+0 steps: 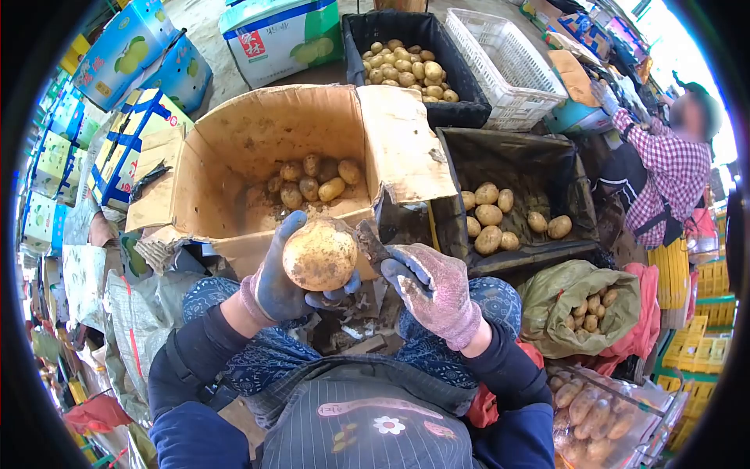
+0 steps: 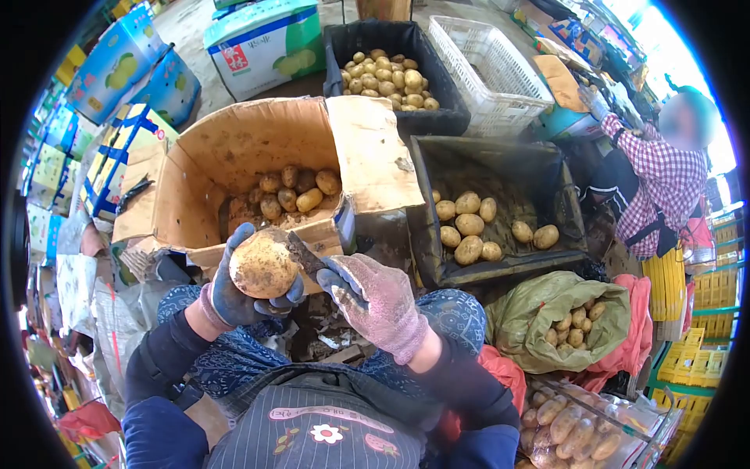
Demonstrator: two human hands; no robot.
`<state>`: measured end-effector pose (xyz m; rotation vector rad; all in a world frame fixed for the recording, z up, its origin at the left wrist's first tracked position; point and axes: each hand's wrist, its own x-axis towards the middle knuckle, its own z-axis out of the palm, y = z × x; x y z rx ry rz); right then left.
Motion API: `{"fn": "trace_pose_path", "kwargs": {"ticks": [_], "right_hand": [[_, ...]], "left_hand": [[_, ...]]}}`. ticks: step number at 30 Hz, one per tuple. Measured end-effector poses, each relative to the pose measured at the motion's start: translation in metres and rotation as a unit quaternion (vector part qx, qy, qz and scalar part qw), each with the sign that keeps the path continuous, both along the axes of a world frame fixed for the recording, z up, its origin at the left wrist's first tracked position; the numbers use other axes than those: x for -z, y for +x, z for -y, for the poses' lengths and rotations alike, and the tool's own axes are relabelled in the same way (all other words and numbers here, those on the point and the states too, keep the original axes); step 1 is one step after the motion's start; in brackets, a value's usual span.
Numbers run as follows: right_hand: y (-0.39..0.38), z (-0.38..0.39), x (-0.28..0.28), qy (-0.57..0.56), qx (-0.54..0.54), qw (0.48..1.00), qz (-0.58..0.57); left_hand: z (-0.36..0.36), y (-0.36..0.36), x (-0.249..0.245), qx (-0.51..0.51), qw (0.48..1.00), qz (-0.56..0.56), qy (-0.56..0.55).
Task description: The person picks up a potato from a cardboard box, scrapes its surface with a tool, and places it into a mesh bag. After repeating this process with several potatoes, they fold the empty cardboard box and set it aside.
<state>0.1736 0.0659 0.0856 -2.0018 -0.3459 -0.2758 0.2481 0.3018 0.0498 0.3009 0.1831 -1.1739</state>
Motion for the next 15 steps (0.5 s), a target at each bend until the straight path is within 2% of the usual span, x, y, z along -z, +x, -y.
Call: {"fn": "trace_pose_path", "kwargs": {"ticks": [3, 8, 11, 12, 15], "right_hand": [[0.001, -0.003, 0.000, -0.055, -0.020, 0.998, -0.015], [-0.004, -0.012, -0.003, -0.289, -0.105, 0.950, 0.052], [-0.003, -0.012, -0.001, -0.110, -0.037, 0.992, 0.055], [-0.004, -0.012, 0.000, -0.137, 0.011, 0.990, 0.029], [-0.001, -0.012, -0.004, -0.223, -0.059, 0.972, 0.032]], "left_hand": [[0.003, -0.002, -0.003, -0.028, 0.999, -0.011, 0.020], [0.005, -0.003, 0.002, -0.080, 0.992, 0.027, 0.097], [0.007, -0.002, -0.001, -0.093, 0.991, 0.031, 0.091], [0.008, -0.002, 0.000, -0.101, 0.989, 0.035, 0.101], [0.011, -0.004, 0.003, -0.113, 0.979, 0.061, 0.159]]}}
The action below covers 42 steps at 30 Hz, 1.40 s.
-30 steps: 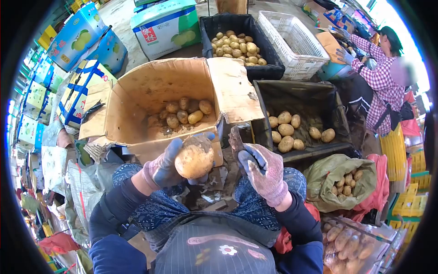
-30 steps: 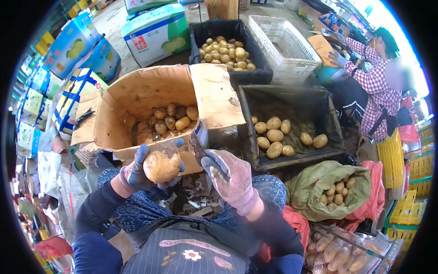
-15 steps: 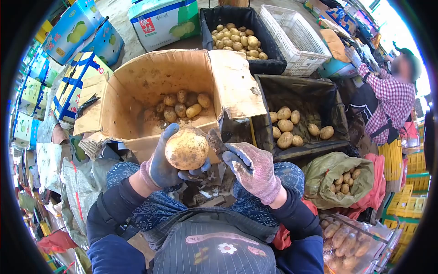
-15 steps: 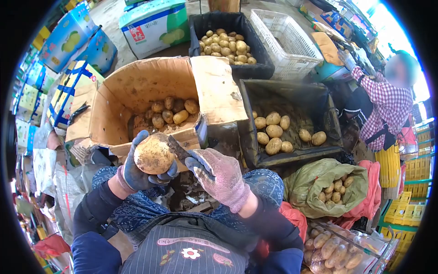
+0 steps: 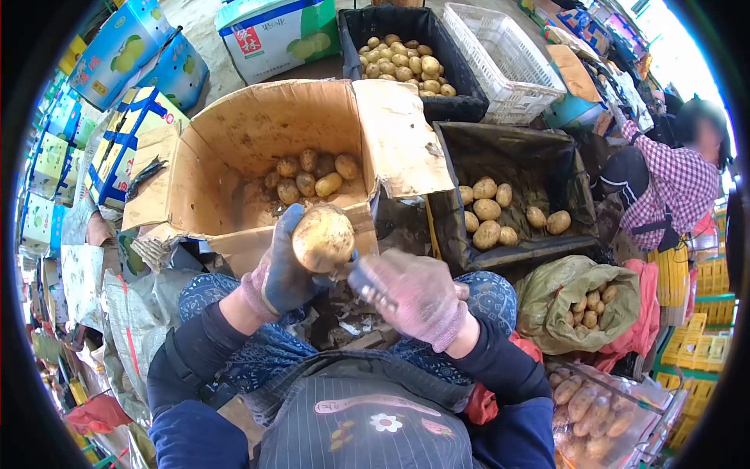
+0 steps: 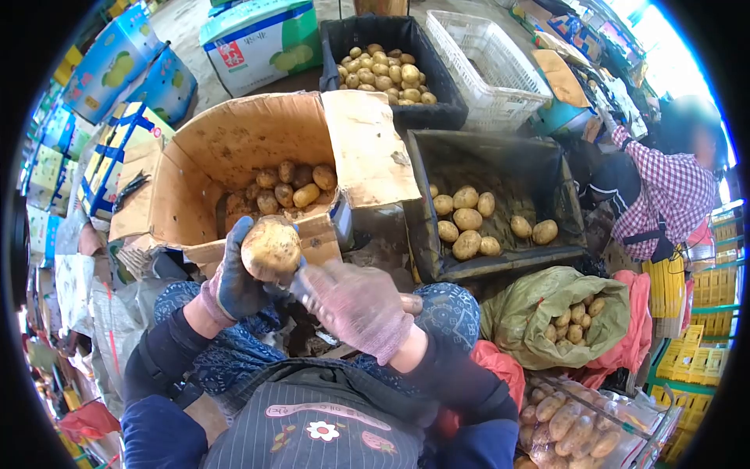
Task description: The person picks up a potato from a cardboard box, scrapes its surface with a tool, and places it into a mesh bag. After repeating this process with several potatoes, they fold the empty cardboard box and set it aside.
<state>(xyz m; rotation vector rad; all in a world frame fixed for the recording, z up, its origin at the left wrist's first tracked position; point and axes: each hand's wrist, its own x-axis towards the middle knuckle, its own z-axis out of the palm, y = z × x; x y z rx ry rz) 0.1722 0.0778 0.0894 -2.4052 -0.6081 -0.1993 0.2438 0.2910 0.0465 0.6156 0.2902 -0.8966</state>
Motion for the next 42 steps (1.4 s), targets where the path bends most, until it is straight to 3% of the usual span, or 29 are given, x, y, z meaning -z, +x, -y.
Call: {"fn": "trace_pose_path", "kwargs": {"ticks": [1, 2, 4, 6, 8, 10, 12, 16, 20, 30, 36, 40, 42], "right_hand": [[-0.001, -0.003, -0.001, -0.053, -0.056, 0.997, 0.000], [-0.003, -0.003, 0.001, -0.029, -0.062, 0.998, -0.015], [-0.006, -0.002, 0.005, 0.022, -0.069, 0.996, -0.047], [-0.002, 0.009, 0.003, 0.151, -0.023, 0.988, -0.036], [-0.003, 0.014, 0.008, 0.300, 0.060, 0.947, -0.094], [-0.007, 0.013, 0.000, 0.468, 0.160, 0.845, -0.203], [-0.006, 0.020, -0.013, 0.435, 0.187, 0.841, -0.262], [-0.008, 0.020, -0.002, 0.428, 0.182, 0.853, -0.238], [-0.009, 0.018, 0.002, 0.427, 0.174, 0.860, -0.219], [-0.009, 0.019, 0.001, 0.326, 0.134, 0.920, -0.170], [-0.006, 0.018, -0.004, 0.216, 0.075, 0.970, -0.086], [-0.005, 0.016, 0.002, 0.206, 0.052, 0.974, -0.075], [-0.007, 0.015, 0.001, 0.133, 0.026, 0.989, -0.062]], "left_hand": [[-0.002, 0.002, 0.001, 0.015, 1.000, 0.005, 0.001], [-0.002, 0.002, 0.000, 0.025, 1.000, 0.017, -0.006], [0.000, 0.003, -0.009, 0.040, 0.998, 0.049, -0.028], [0.005, 0.000, -0.024, 0.026, 0.996, 0.084, -0.033], [0.008, -0.005, -0.037, -0.004, 0.994, 0.111, -0.004], [0.000, -0.005, -0.031, 0.014, 0.997, 0.057, -0.049], [-0.004, -0.005, -0.032, 0.043, 0.997, 0.009, -0.061], [-0.010, -0.001, -0.012, 0.100, 0.985, 0.031, -0.135], [-0.010, 0.001, -0.010, 0.094, 0.985, 0.019, -0.141], [-0.005, -0.004, -0.020, 0.079, 0.984, 0.148, -0.050], [-0.005, -0.009, -0.024, 0.051, 0.983, 0.167, -0.057], [-0.005, -0.008, -0.024, 0.056, 0.979, 0.183, -0.069], [-0.004, -0.007, -0.028, 0.065, 0.973, 0.211, -0.068]]}}
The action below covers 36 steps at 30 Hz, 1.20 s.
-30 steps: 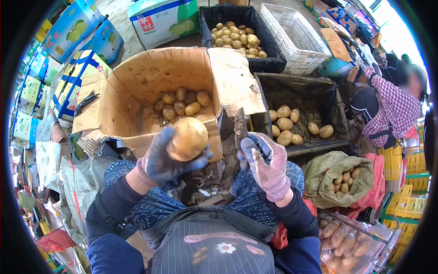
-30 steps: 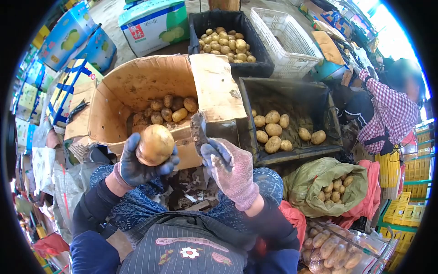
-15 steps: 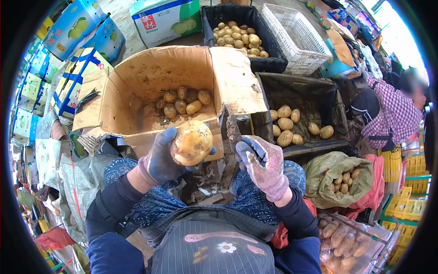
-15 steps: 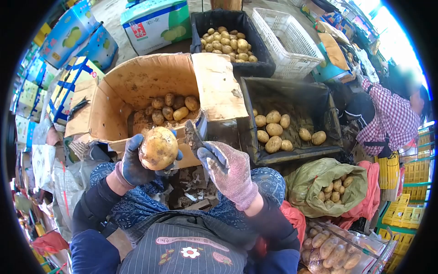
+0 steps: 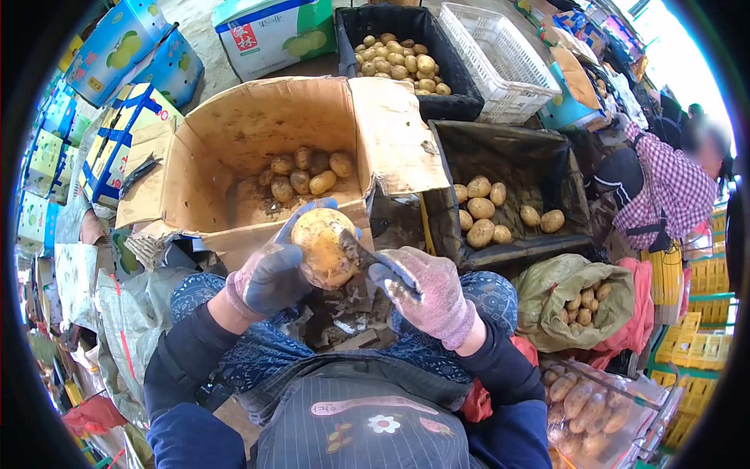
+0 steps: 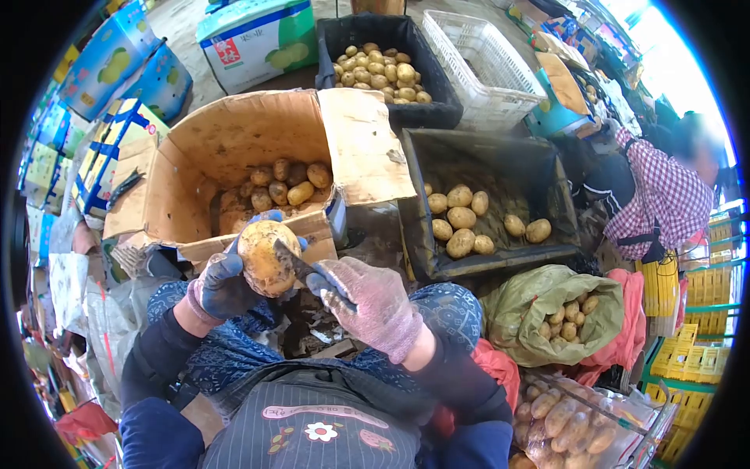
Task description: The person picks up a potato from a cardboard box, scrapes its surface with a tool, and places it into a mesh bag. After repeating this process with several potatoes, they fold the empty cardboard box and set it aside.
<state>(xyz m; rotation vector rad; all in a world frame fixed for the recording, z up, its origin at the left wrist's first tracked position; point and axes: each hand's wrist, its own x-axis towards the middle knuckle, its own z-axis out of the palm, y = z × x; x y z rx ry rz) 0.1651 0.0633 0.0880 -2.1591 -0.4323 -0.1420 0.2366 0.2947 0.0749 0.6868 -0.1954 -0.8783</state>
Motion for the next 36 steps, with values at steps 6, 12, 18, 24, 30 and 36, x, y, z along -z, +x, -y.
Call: {"fn": "trace_pose_path", "kwargs": {"ticks": [6, 12, 18, 24, 30, 36], "right_hand": [[-0.010, -0.012, 0.010, -0.184, -0.141, 0.970, 0.071], [-0.006, 0.001, 0.012, -0.098, -0.084, 0.987, 0.096], [-0.008, 0.002, 0.006, 0.169, 0.070, 0.983, -0.034], [0.002, -0.009, -0.004, 0.118, 0.016, 0.993, 0.019], [0.001, 0.000, 0.007, 0.217, 0.000, 0.975, 0.042], [-0.069, 0.073, -0.049, 0.284, 0.167, 0.937, 0.113]], "left_hand": [[-0.003, 0.004, 0.000, -0.017, 0.999, 0.005, 0.034], [-0.003, 0.004, 0.001, -0.035, 0.999, 0.010, 0.031], [-0.001, 0.002, 0.002, -0.016, 1.000, 0.007, 0.001], [0.005, -0.005, -0.008, 0.032, 0.994, 0.047, 0.092], [0.033, -0.013, -0.003, -0.007, 0.985, 0.131, 0.111], [0.036, 0.006, -0.002, 0.086, 0.979, 0.130, 0.134]]}}
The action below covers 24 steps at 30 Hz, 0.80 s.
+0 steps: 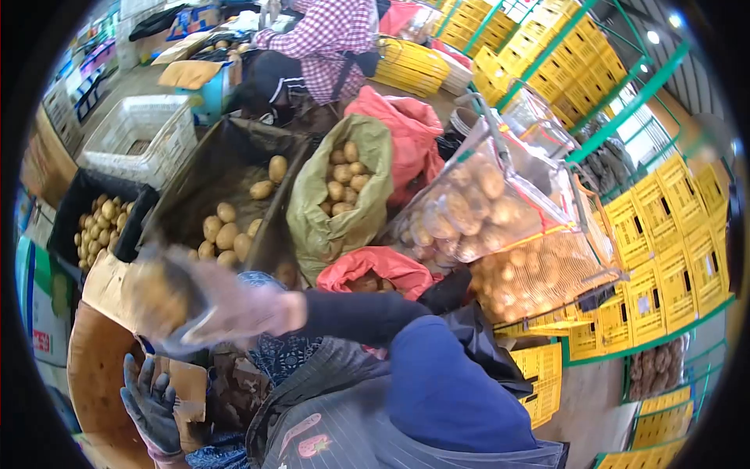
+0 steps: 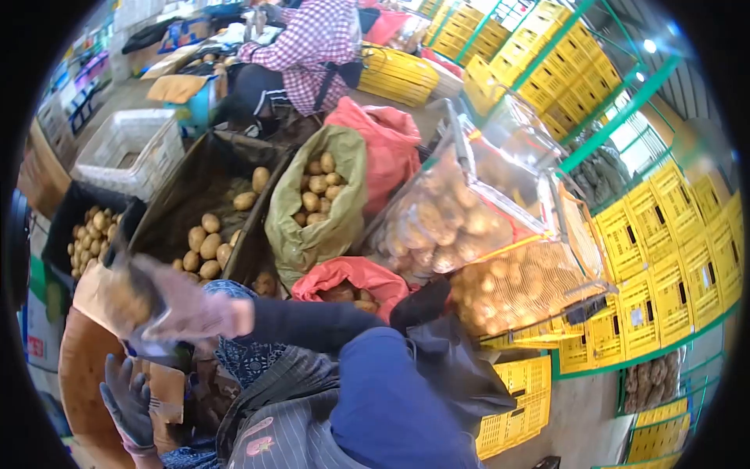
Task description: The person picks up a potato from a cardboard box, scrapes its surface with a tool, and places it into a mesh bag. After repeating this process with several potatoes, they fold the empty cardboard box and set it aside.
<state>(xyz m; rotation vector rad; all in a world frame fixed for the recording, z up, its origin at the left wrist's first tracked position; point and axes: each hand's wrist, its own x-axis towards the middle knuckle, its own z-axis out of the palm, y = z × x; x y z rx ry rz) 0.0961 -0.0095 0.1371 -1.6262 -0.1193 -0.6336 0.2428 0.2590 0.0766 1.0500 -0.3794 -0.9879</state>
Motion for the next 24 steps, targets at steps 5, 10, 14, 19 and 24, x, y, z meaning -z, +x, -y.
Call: {"fn": "trace_pose_path", "kwargs": {"ticks": [5, 10, 14, 19, 24], "right_hand": [[-0.166, 0.067, -0.103, -0.098, 0.490, 0.861, 0.094], [-0.338, 0.110, -0.169, -0.475, 0.746, 0.450, -0.121], [-0.380, 0.130, -0.170, -0.479, 0.674, 0.436, -0.355], [-0.236, 0.089, -0.122, -0.160, 0.417, 0.876, -0.184], [-0.083, 0.053, -0.058, 0.079, 0.027, 0.966, -0.245]], "left_hand": [[-0.002, 0.001, 0.009, -0.006, 0.998, 0.006, 0.058], [0.002, -0.011, 0.000, 0.010, 0.995, 0.013, 0.099], [-0.001, -0.007, 0.001, 0.019, 0.992, -0.004, 0.129], [-0.002, -0.015, -0.007, -0.019, 0.984, -0.062, 0.168], [-0.027, 0.004, -0.014, 0.014, 0.987, -0.034, 0.157]]}}
